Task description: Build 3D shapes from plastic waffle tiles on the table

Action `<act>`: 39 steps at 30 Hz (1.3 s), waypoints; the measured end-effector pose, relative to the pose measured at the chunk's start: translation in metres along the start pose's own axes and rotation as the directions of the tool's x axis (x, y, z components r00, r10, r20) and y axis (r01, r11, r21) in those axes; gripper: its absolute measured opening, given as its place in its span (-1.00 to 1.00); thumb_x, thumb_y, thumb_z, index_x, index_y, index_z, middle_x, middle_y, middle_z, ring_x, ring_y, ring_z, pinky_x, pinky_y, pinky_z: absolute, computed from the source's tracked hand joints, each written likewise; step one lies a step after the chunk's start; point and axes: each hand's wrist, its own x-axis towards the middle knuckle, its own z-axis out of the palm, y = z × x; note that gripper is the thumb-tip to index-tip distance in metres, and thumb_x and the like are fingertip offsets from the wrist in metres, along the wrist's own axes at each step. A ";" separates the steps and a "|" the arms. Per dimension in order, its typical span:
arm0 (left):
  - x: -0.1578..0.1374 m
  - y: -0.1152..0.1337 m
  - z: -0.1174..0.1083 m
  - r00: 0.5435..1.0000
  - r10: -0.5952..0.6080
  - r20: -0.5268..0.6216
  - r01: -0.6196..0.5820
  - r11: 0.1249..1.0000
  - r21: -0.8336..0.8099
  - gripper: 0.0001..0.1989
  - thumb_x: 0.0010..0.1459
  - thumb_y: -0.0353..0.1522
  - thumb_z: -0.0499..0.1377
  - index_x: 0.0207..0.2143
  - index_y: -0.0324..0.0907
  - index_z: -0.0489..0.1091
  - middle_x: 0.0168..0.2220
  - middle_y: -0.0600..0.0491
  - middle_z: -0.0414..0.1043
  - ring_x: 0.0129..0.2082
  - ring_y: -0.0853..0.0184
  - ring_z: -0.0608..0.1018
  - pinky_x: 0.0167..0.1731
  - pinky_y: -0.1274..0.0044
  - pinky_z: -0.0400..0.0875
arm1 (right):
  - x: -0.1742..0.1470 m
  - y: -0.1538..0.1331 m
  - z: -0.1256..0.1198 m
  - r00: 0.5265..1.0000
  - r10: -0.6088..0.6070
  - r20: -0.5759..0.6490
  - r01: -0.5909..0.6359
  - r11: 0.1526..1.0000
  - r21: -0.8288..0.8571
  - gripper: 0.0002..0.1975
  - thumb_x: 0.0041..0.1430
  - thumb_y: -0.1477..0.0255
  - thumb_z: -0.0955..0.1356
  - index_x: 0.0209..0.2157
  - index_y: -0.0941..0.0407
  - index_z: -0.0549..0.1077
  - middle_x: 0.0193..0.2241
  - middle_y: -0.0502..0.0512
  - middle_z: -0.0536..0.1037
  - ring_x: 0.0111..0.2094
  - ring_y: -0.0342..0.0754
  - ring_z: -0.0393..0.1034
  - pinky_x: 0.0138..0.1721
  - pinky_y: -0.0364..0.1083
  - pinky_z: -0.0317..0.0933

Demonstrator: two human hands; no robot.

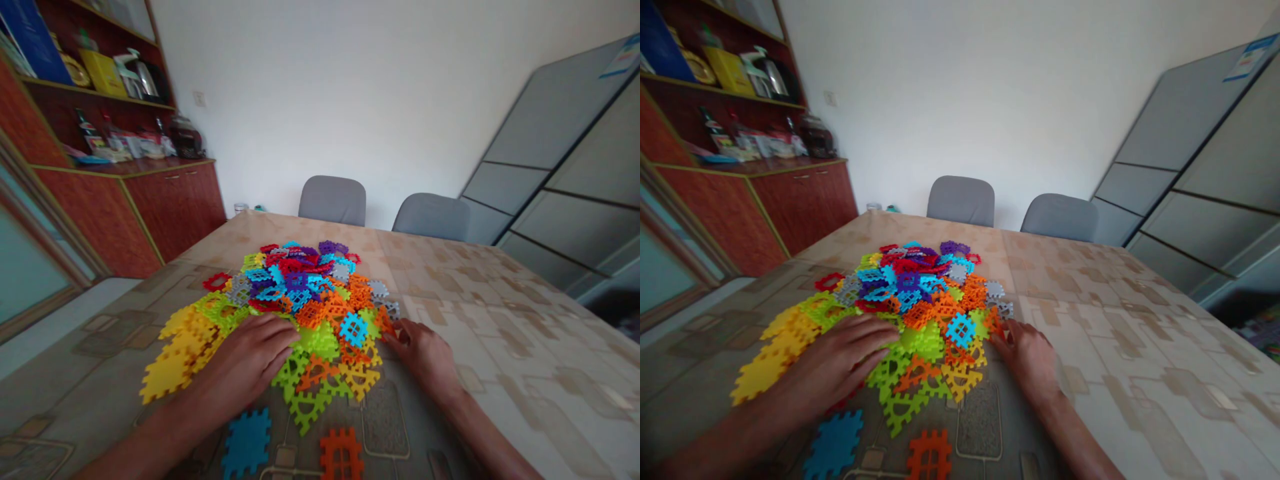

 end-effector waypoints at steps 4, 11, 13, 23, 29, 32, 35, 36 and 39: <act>0.004 -0.011 0.004 0.998 -0.036 -0.047 0.037 0.999 0.020 -0.74 0.41 -0.41 -0.02 -0.09 -0.15 0.47 -0.08 -0.02 0.56 -0.10 0.16 0.53 -0.06 0.32 0.38 | 0.001 0.003 0.002 0.999 -0.001 -0.045 0.001 1.000 -0.007 -0.74 0.27 0.19 0.32 -0.38 0.03 0.54 -0.46 0.06 0.61 -0.45 -0.01 0.50 -0.48 -0.11 0.18; 0.028 -0.004 0.022 0.999 -0.049 0.023 0.047 0.995 0.084 -0.58 0.26 -0.51 0.08 0.15 -0.14 0.32 0.12 -0.07 0.45 0.08 0.08 0.45 0.12 0.18 0.27 | 0.000 0.003 0.009 0.982 -0.160 -0.104 0.176 0.971 0.164 -0.68 0.36 0.24 0.22 -0.21 0.06 0.55 -0.23 0.16 0.62 -0.21 0.07 0.51 -0.20 0.00 0.37; 0.036 -0.003 0.025 0.996 -0.024 0.090 0.018 0.998 0.062 -0.44 0.18 -0.57 0.08 0.22 -0.12 0.24 0.20 -0.08 0.38 0.17 0.06 0.39 0.20 0.11 0.16 | 0.005 0.007 0.014 0.970 -0.187 -0.158 0.221 0.948 0.231 -0.68 0.35 0.22 0.24 -0.10 0.07 0.54 -0.08 0.21 0.59 -0.06 0.12 0.46 -0.04 0.09 0.36; 0.046 -0.005 0.022 0.989 0.008 0.150 -0.008 1.000 -0.002 -0.68 0.18 -0.59 0.16 -0.10 -0.07 0.49 -0.20 0.04 0.58 -0.20 0.20 0.59 -0.16 0.44 0.45 | 0.032 0.014 0.034 0.956 -0.253 -0.149 0.291 0.878 0.380 -0.58 0.37 0.13 0.20 -0.02 0.10 0.51 -0.03 0.24 0.59 0.01 0.12 0.46 0.04 0.14 0.35; 0.023 0.001 0.017 0.996 -0.063 -0.061 0.053 0.986 -0.157 -0.72 0.34 -0.45 0.05 0.02 -0.09 0.46 -0.13 0.00 0.60 -0.15 0.24 0.61 -0.14 0.47 0.49 | 0.033 0.005 0.026 0.947 -0.292 -0.133 0.321 0.851 0.416 -0.64 0.40 0.26 0.19 -0.02 0.12 0.50 -0.05 0.24 0.60 -0.01 0.10 0.48 0.03 0.11 0.35; 0.013 0.007 0.015 0.957 -0.261 -0.130 0.194 0.903 -0.383 -0.74 0.32 -0.33 0.10 -0.01 -0.02 0.50 -0.09 0.09 0.62 -0.12 0.28 0.64 -0.09 0.52 0.51 | 0.040 -0.001 0.030 0.938 -0.318 -0.139 0.346 0.840 0.417 -0.65 0.37 0.28 0.22 0.00 0.14 0.49 -0.04 0.28 0.59 0.01 0.12 0.47 0.05 0.13 0.34; 0.010 0.007 0.017 0.908 -0.416 -0.053 0.333 0.792 -0.512 -0.75 0.28 -0.28 0.13 -0.04 -0.01 0.53 -0.09 0.13 0.63 -0.11 0.28 0.65 -0.11 0.55 0.54 | 0.045 -0.015 0.038 0.918 -0.374 -0.133 0.394 0.818 0.419 -0.69 0.31 0.30 0.28 -0.03 0.13 0.51 -0.05 0.25 0.59 0.00 0.11 0.47 0.04 0.10 0.35; 0.009 0.005 0.019 0.902 -0.431 -0.039 0.349 0.777 -0.525 -0.74 0.27 -0.28 0.13 -0.04 -0.02 0.53 -0.08 0.12 0.63 -0.10 0.27 0.65 -0.11 0.54 0.54 | 0.046 -0.020 0.040 0.912 -0.388 -0.132 0.406 0.812 0.419 -0.71 0.30 0.31 0.30 -0.04 0.12 0.51 -0.05 0.24 0.60 -0.01 0.11 0.47 0.04 0.09 0.35; 0.006 -0.004 0.025 0.920 -0.381 -0.089 0.302 0.835 -0.460 -0.69 0.26 -0.29 0.12 0.01 -0.07 0.50 0.00 0.06 0.59 -0.01 0.23 0.62 0.00 0.47 0.51 | 0.047 -0.030 0.041 0.907 -0.396 -0.147 0.420 0.809 0.412 -0.74 0.31 0.37 0.29 -0.04 0.11 0.51 -0.04 0.23 0.58 0.00 0.10 0.45 0.04 0.11 0.33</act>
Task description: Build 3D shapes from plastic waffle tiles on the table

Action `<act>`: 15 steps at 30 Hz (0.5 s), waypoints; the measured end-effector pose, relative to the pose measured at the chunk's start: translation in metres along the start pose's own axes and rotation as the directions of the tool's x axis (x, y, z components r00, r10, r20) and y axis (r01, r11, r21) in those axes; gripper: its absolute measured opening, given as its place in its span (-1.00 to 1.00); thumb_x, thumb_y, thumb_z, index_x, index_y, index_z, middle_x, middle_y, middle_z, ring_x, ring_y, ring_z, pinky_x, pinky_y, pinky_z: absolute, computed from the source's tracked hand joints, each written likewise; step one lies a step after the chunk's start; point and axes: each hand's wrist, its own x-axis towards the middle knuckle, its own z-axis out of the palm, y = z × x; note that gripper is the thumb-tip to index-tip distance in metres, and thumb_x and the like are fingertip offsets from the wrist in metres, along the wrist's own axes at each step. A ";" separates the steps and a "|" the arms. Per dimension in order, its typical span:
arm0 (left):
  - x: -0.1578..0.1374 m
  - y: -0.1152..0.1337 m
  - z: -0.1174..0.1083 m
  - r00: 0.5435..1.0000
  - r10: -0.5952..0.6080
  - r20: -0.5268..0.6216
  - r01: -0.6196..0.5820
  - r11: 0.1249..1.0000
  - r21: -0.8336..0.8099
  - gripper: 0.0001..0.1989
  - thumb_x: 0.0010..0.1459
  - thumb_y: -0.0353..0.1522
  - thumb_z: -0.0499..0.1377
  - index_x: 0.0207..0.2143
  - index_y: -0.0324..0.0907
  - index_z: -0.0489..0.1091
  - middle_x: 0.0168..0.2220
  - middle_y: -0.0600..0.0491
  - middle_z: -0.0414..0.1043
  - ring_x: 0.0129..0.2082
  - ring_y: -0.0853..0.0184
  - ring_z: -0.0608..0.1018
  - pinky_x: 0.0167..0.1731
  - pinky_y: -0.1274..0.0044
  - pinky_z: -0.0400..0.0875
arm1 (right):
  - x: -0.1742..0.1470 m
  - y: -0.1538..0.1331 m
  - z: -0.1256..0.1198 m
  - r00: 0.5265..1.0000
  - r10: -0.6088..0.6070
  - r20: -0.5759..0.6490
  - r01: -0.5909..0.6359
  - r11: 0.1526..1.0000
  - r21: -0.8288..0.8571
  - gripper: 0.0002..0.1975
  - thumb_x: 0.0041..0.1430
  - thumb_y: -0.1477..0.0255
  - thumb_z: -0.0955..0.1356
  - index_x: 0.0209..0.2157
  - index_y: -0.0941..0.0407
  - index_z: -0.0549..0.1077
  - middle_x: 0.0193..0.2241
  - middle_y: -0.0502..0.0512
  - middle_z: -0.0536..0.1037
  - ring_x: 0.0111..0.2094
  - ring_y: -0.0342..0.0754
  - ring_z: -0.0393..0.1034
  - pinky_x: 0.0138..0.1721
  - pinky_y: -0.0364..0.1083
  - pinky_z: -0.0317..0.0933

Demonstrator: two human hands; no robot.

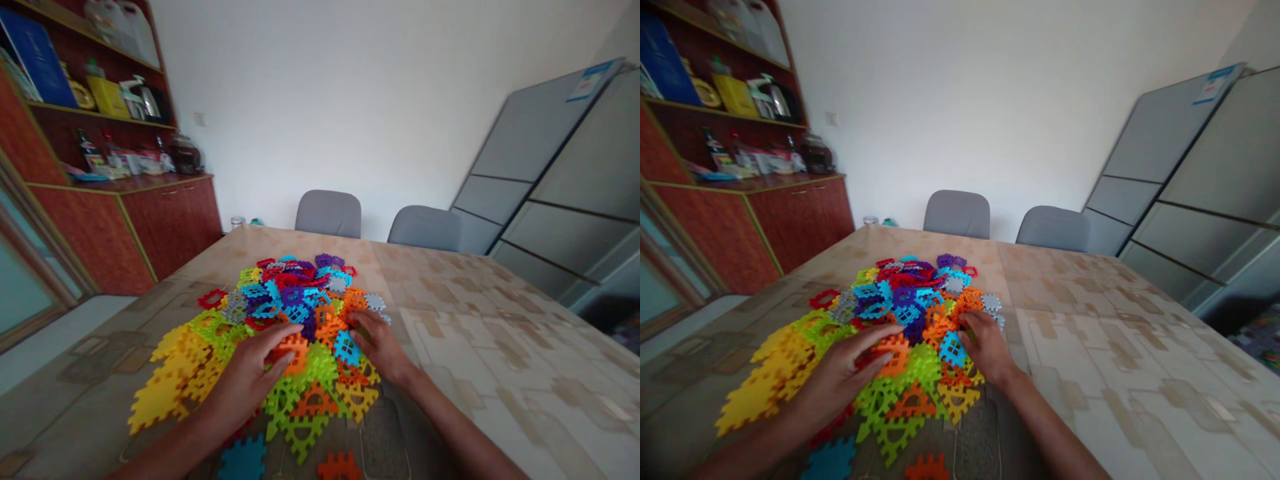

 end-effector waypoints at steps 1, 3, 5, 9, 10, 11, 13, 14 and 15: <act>0.000 -0.003 -0.001 0.999 0.044 -0.016 -0.044 0.998 0.044 -0.68 0.28 -0.30 0.11 0.04 -0.07 0.48 0.04 0.05 0.57 0.03 0.23 0.60 0.05 0.45 0.48 | 0.000 -0.002 -0.001 1.000 0.001 -0.011 -0.001 1.000 -0.005 -0.74 0.32 0.39 0.28 -0.04 0.11 0.51 -0.03 0.24 0.57 0.01 0.11 0.44 0.05 0.13 0.31; -0.001 -0.008 -0.004 0.992 0.118 -0.041 -0.112 0.986 0.126 -0.68 0.33 -0.31 0.06 0.08 -0.05 0.45 0.09 0.04 0.52 0.08 0.24 0.56 0.11 0.43 0.43 | 0.000 -0.008 -0.004 0.999 0.009 -0.036 -0.009 1.000 -0.017 -0.74 0.33 0.42 0.26 -0.04 0.10 0.51 -0.01 0.25 0.55 0.03 0.13 0.42 0.06 0.17 0.27; 0.000 -0.008 -0.010 0.987 0.157 -0.045 -0.146 0.972 0.185 -0.68 0.37 -0.31 0.03 0.10 -0.03 0.41 0.11 0.04 0.50 0.11 0.24 0.52 0.14 0.40 0.39 | -0.002 -0.015 -0.010 0.999 0.003 -0.053 -0.004 1.000 -0.027 -0.75 0.33 0.45 0.26 -0.04 0.08 0.51 -0.01 0.24 0.55 0.03 0.14 0.40 0.06 0.19 0.24; 0.001 -0.004 -0.018 0.985 0.166 0.057 -0.175 0.925 0.336 -0.58 0.29 -0.27 0.16 0.19 -0.03 0.31 0.17 -0.01 0.42 0.17 0.10 0.44 0.19 0.21 0.32 | -0.007 -0.029 -0.015 0.997 -0.069 -0.041 0.068 0.997 -0.027 -0.76 0.32 0.49 0.28 -0.05 0.05 0.50 -0.08 0.16 0.59 -0.04 0.11 0.42 0.01 0.15 0.22; 0.001 -0.004 -0.018 0.982 0.158 0.099 -0.185 0.907 0.379 -0.48 0.22 -0.27 0.24 0.22 -0.03 0.28 0.19 -0.04 0.39 0.17 0.05 0.42 0.18 0.16 0.32 | -0.008 -0.031 -0.015 0.996 -0.084 -0.035 0.084 0.996 -0.023 -0.76 0.31 0.50 0.29 -0.05 0.05 0.49 -0.10 0.15 0.59 -0.06 0.10 0.42 0.00 0.14 0.22; 0.000 -0.003 -0.017 0.979 0.150 0.138 -0.195 0.888 0.416 -0.38 0.15 -0.29 0.31 0.24 -0.04 0.25 0.20 -0.07 0.37 0.18 0.00 0.41 0.17 0.13 0.32 | -0.009 -0.033 -0.015 0.995 -0.094 -0.028 0.093 0.995 -0.018 -0.77 0.31 0.51 0.29 -0.05 0.05 0.48 -0.11 0.14 0.59 -0.07 0.10 0.42 0.00 0.14 0.21; -0.003 -0.004 -0.014 0.970 0.143 0.198 -0.221 0.859 0.462 -0.24 0.03 -0.36 0.38 0.28 -0.04 0.20 0.21 -0.11 0.33 0.17 -0.04 0.40 0.14 0.10 0.34 | -0.010 -0.033 -0.014 0.994 -0.103 -0.018 0.103 0.995 -0.012 -0.77 0.31 0.52 0.29 -0.04 0.06 0.47 -0.11 0.14 0.59 -0.07 0.10 0.42 0.00 0.14 0.21; -0.004 -0.004 -0.013 0.967 0.142 0.213 -0.230 0.851 0.473 -0.22 0.02 -0.39 0.39 0.28 -0.04 0.19 0.20 -0.12 0.33 0.16 -0.04 0.41 0.12 0.12 0.36 | -0.010 -0.033 -0.013 0.994 -0.104 -0.015 0.104 0.995 -0.010 -0.77 0.31 0.52 0.29 -0.04 0.06 0.47 -0.12 0.13 0.59 -0.07 0.10 0.42 0.00 0.14 0.20; -0.004 -0.004 -0.012 0.965 0.143 0.220 -0.234 0.847 0.478 -0.22 0.03 -0.41 0.38 0.28 -0.05 0.19 0.18 -0.12 0.35 0.15 -0.02 0.42 0.11 0.13 0.37 | -0.010 -0.032 -0.013 0.994 -0.105 -0.013 0.105 0.994 -0.009 -0.77 0.31 0.52 0.30 -0.05 0.06 0.47 -0.12 0.13 0.59 -0.07 0.10 0.42 -0.01 0.13 0.20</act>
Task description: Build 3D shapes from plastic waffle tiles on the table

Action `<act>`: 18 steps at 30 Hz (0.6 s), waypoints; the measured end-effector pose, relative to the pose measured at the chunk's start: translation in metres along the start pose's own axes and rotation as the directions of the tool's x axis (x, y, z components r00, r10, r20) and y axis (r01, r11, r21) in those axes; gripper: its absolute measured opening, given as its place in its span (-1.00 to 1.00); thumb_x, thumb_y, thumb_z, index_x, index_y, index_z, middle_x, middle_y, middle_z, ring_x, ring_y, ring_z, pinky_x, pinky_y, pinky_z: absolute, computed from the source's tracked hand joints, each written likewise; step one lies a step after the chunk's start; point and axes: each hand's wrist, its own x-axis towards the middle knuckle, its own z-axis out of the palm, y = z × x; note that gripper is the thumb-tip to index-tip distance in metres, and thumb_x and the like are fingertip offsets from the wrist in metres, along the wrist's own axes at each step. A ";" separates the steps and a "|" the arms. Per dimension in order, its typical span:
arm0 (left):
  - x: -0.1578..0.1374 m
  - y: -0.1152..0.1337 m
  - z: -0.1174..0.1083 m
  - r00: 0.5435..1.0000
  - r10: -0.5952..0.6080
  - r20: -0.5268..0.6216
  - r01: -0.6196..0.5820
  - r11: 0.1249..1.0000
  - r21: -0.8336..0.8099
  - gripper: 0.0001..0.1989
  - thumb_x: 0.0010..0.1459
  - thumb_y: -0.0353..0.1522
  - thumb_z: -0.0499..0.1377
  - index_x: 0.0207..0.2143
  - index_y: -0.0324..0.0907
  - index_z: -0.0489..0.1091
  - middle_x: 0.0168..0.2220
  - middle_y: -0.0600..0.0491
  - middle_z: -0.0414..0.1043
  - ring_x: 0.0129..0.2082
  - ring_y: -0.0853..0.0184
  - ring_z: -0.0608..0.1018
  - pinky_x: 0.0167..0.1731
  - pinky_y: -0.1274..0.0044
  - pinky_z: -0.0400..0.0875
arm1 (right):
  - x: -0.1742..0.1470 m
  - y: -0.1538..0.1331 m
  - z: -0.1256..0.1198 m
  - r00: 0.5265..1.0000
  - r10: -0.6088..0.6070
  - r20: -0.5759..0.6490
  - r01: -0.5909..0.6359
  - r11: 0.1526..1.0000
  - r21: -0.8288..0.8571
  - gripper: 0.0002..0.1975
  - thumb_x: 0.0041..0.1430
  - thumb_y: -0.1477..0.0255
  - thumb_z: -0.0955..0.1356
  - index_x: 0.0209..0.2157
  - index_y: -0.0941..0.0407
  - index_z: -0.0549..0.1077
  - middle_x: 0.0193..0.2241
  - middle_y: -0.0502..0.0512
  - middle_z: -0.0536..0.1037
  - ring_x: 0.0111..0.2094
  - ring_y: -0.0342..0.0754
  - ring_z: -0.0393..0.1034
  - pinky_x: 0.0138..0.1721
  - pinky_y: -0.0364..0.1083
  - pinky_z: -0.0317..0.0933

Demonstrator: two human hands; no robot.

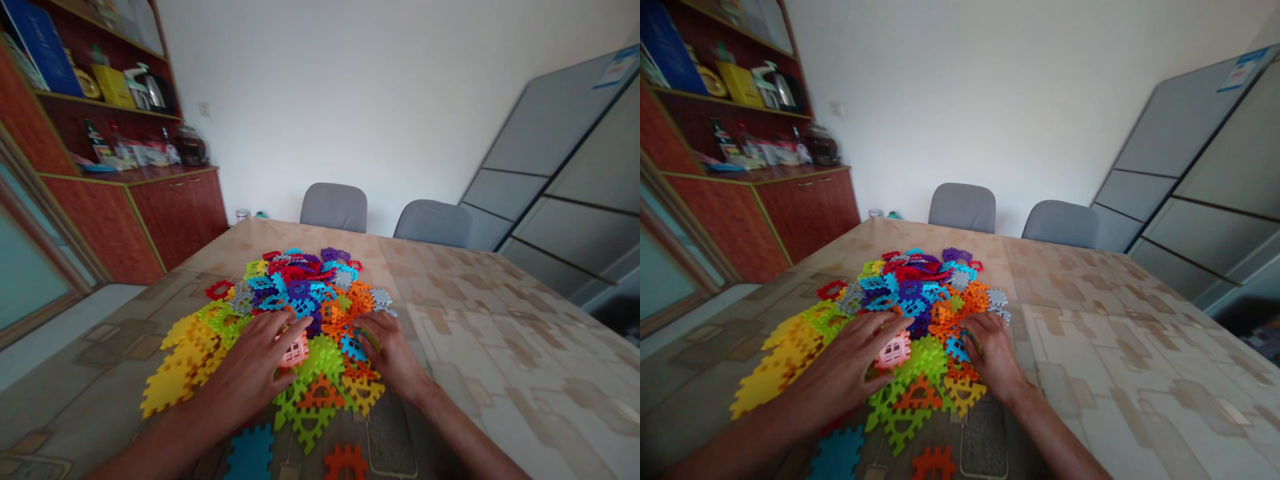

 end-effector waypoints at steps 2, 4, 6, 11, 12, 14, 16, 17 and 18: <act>0.001 0.001 0.000 1.000 0.002 -0.007 -0.002 1.000 -0.001 -0.29 0.10 -0.43 0.33 0.28 -0.07 0.18 0.14 -0.10 0.39 0.11 0.03 0.45 0.10 0.19 0.40 | 0.000 0.001 0.000 1.000 0.001 0.000 -0.001 1.000 -0.002 -0.78 0.30 0.53 0.30 -0.06 0.06 0.47 -0.12 0.13 0.59 -0.07 0.10 0.41 -0.01 0.13 0.20; 0.002 0.000 -0.001 1.000 0.000 -0.029 0.000 1.000 -0.008 -0.36 0.18 -0.41 0.27 0.28 -0.09 0.18 0.11 -0.08 0.43 0.09 0.06 0.48 0.09 0.23 0.41 | 0.000 0.001 0.000 1.000 0.004 0.003 -0.004 1.000 -0.010 -0.78 0.31 0.52 0.29 -0.06 0.07 0.47 -0.12 0.14 0.59 -0.07 0.10 0.42 -0.02 0.13 0.19; 0.004 -0.002 -0.004 0.998 -0.015 -0.055 0.014 1.000 -0.017 -0.42 0.25 -0.35 0.22 0.28 -0.10 0.16 0.11 -0.08 0.45 0.07 0.08 0.50 0.08 0.26 0.42 | 0.000 0.001 -0.001 1.000 0.006 0.014 -0.006 1.000 -0.020 -0.80 0.31 0.52 0.29 -0.07 0.07 0.47 -0.13 0.15 0.60 -0.08 0.11 0.42 -0.02 0.13 0.18; 0.005 -0.017 -0.012 0.978 -0.139 -0.157 0.128 0.988 -0.082 -0.48 0.37 -0.12 0.05 0.29 -0.11 0.17 0.15 -0.12 0.45 0.09 0.06 0.53 0.08 0.25 0.43 | 0.003 -0.007 -0.004 0.999 0.004 0.031 -0.004 1.000 -0.017 -0.81 0.32 0.52 0.29 -0.09 0.06 0.48 -0.13 0.12 0.61 -0.09 0.11 0.43 -0.03 0.13 0.17; 0.006 -0.021 -0.014 0.968 -0.174 -0.181 0.155 0.981 -0.114 -0.47 0.37 -0.09 0.03 0.28 -0.12 0.17 0.16 -0.12 0.44 0.10 0.06 0.52 0.09 0.24 0.42 | 0.003 -0.010 -0.004 1.000 0.004 0.029 -0.004 1.000 -0.004 -0.80 0.32 0.51 0.29 -0.08 0.05 0.48 -0.13 0.11 0.61 -0.10 0.10 0.43 -0.04 0.12 0.17; 0.008 -0.027 -0.018 0.940 -0.251 -0.232 0.207 0.958 -0.198 -0.45 0.35 -0.05 0.03 0.27 -0.14 0.19 0.17 -0.12 0.43 0.11 0.06 0.52 0.11 0.23 0.41 | 0.005 -0.019 -0.003 1.000 0.007 0.027 -0.008 0.999 0.038 -0.81 0.31 0.51 0.31 -0.08 0.04 0.48 -0.14 0.10 0.61 -0.11 0.07 0.43 -0.04 0.10 0.18; 0.011 -0.030 -0.023 0.908 -0.313 -0.278 0.235 0.930 -0.281 -0.45 0.33 -0.05 0.05 0.23 -0.14 0.22 0.16 -0.10 0.44 0.09 0.08 0.53 0.10 0.25 0.41 | 0.008 -0.032 -0.001 0.999 0.004 0.046 -0.008 0.996 0.089 -0.79 0.29 0.50 0.33 -0.06 0.05 0.47 -0.12 0.09 0.60 -0.08 0.06 0.43 -0.02 0.09 0.19; 0.013 -0.030 -0.025 0.894 -0.336 -0.298 0.242 0.919 -0.312 -0.46 0.32 -0.06 0.07 0.22 -0.14 0.23 0.15 -0.09 0.45 0.08 0.09 0.54 0.10 0.26 0.42 | 0.010 -0.039 0.001 0.998 -0.004 0.065 -0.003 0.994 0.107 -0.76 0.27 0.50 0.34 -0.02 0.05 0.46 -0.09 0.10 0.59 -0.06 0.05 0.41 0.01 0.09 0.19; 0.013 -0.029 -0.027 0.880 -0.353 -0.317 0.246 0.910 -0.332 -0.46 0.30 -0.06 0.08 0.22 -0.14 0.24 0.13 -0.09 0.46 0.06 0.10 0.55 0.10 0.26 0.42 | 0.012 -0.046 0.003 0.996 -0.014 0.091 0.003 0.993 0.116 -0.70 0.25 0.49 0.36 0.02 0.06 0.44 -0.05 0.11 0.57 -0.02 0.06 0.39 0.04 0.09 0.17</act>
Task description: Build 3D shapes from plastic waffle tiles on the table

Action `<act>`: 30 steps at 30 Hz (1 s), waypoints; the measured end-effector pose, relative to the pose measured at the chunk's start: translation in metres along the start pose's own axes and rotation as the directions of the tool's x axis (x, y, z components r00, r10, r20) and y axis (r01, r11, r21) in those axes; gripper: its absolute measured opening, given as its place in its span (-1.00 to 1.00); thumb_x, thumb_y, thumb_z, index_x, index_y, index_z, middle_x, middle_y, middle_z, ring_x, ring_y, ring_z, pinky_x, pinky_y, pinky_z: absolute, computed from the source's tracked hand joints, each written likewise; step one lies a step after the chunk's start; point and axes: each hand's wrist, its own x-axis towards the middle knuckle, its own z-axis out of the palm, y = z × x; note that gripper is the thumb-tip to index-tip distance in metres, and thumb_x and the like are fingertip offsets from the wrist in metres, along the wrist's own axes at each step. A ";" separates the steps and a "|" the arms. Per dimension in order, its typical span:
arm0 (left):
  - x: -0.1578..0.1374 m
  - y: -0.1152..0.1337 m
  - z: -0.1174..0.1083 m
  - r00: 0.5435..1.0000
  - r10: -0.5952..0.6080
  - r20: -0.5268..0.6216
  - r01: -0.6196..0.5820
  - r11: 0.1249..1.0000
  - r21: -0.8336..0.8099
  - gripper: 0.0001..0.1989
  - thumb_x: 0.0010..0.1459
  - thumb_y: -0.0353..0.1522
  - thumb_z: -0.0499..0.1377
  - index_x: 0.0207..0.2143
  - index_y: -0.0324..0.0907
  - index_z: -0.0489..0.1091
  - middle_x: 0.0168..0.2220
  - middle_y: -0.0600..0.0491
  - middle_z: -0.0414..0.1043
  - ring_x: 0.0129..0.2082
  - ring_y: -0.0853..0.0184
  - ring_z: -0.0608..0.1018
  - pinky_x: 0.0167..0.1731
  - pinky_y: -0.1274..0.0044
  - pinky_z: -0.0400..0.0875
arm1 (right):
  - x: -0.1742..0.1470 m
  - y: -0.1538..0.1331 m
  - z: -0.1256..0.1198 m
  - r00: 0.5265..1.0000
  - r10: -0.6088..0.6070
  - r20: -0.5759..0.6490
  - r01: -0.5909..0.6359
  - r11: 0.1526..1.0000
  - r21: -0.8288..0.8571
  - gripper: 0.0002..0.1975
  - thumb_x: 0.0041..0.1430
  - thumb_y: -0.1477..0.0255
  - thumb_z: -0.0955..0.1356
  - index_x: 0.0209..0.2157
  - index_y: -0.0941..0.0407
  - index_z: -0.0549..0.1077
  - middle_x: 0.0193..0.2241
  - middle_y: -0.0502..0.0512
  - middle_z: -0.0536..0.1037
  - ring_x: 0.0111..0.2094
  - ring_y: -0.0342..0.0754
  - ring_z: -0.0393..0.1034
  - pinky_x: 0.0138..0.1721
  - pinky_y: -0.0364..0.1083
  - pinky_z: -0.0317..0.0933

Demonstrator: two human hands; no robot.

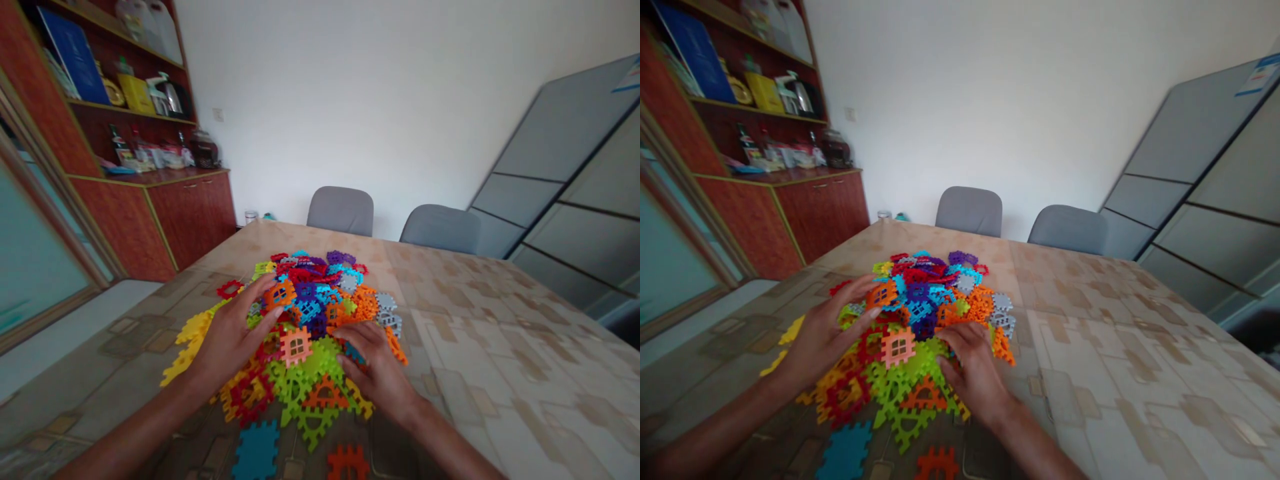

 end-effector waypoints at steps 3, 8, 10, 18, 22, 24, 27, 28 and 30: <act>0.000 0.004 0.000 0.998 -0.014 -0.063 0.014 1.000 -0.014 -0.46 0.28 -0.08 0.12 0.21 -0.13 0.24 0.08 -0.08 0.49 0.05 0.10 0.55 0.10 0.25 0.41 | 0.009 -0.019 0.010 0.994 -0.019 0.103 0.023 0.999 -0.036 -0.41 0.14 0.41 0.46 0.20 0.09 0.31 0.13 0.19 0.45 0.11 0.13 0.28 0.15 0.14 0.11; -0.005 0.006 0.002 0.996 0.001 -0.092 -0.001 1.000 -0.009 -0.50 0.29 -0.12 0.13 0.20 -0.14 0.24 0.08 -0.09 0.48 0.05 0.10 0.54 0.11 0.23 0.39 | 0.026 -0.033 0.031 0.978 -0.025 0.205 0.055 0.988 -0.145 -0.19 0.04 0.34 0.52 0.28 0.12 0.21 0.23 0.26 0.32 0.18 0.22 0.16 0.21 0.21 0.03; -0.006 0.005 0.002 0.997 0.006 -0.080 -0.006 1.000 -0.004 -0.51 0.29 -0.14 0.12 0.19 -0.15 0.24 0.09 -0.10 0.47 0.07 0.09 0.52 0.13 0.22 0.37 | 0.031 -0.034 0.036 0.979 -0.026 0.202 0.058 0.987 -0.153 -0.27 0.06 0.39 0.51 0.24 0.13 0.26 0.14 0.24 0.41 0.13 0.18 0.22 0.21 0.19 0.03; -0.006 0.011 -0.002 0.997 0.036 -0.064 -0.036 0.999 0.007 -0.55 0.29 -0.14 0.13 0.15 -0.13 0.28 0.10 -0.07 0.47 0.07 0.10 0.53 0.15 0.24 0.36 | 0.016 -0.034 -0.008 0.983 0.065 0.174 -0.045 0.992 -0.120 -0.42 -0.02 0.33 0.56 0.03 0.11 0.41 -0.04 0.17 0.53 -0.01 0.14 0.34 0.08 0.12 0.15; -0.014 0.023 0.000 0.996 0.087 -0.008 -0.087 0.996 -0.009 -0.58 0.31 -0.15 0.13 0.15 -0.10 0.29 0.11 -0.04 0.46 0.05 0.14 0.54 0.11 0.33 0.39 | -0.034 -0.038 -0.029 0.937 0.143 0.317 -0.096 0.983 -0.159 -0.45 -0.16 0.23 0.61 -0.12 0.06 0.47 -0.17 0.10 0.58 -0.13 0.14 0.42 0.02 0.11 0.19; -0.022 0.032 0.002 0.989 0.138 0.049 -0.138 0.990 -0.007 -0.60 0.32 -0.18 0.12 0.16 -0.06 0.27 0.12 0.00 0.46 0.07 0.18 0.53 0.11 0.38 0.39 | -0.061 -0.036 -0.023 0.945 0.089 0.315 -0.032 0.983 -0.182 -0.50 -0.13 0.21 0.59 -0.17 0.05 0.46 -0.23 0.08 0.59 -0.16 0.13 0.45 0.02 0.10 0.19; -0.032 0.047 0.006 0.974 0.181 0.138 -0.183 0.983 0.000 -0.60 0.33 -0.22 0.12 0.19 0.00 0.23 0.12 0.05 0.47 0.09 0.23 0.52 0.12 0.44 0.39 | -0.088 -0.029 0.000 0.969 -0.010 0.245 0.074 0.964 -0.254 -0.75 0.06 0.36 0.51 -0.26 0.05 0.42 -0.34 0.03 0.58 -0.28 0.05 0.46 -0.08 0.04 0.22; -0.036 0.050 0.007 0.971 0.183 0.153 -0.185 0.983 0.002 -0.60 0.33 -0.22 0.12 0.19 0.01 0.22 0.12 0.06 0.47 0.09 0.23 0.52 0.11 0.45 0.39 | -0.092 -0.027 0.008 0.975 -0.023 0.221 0.084 0.959 -0.269 -0.78 0.08 0.37 0.50 -0.27 0.05 0.41 -0.36 0.02 0.57 -0.30 0.04 0.45 -0.10 0.03 0.23; -0.043 0.054 0.008 0.968 0.181 0.177 -0.184 0.983 0.002 -0.59 0.33 -0.21 0.12 0.20 0.04 0.20 0.11 0.07 0.47 0.08 0.24 0.53 0.10 0.46 0.41 | -0.096 -0.024 0.018 0.983 -0.026 0.181 0.076 0.959 -0.274 -0.75 0.07 0.30 0.49 -0.28 0.05 0.40 -0.37 0.03 0.56 -0.30 0.06 0.45 -0.11 0.04 0.24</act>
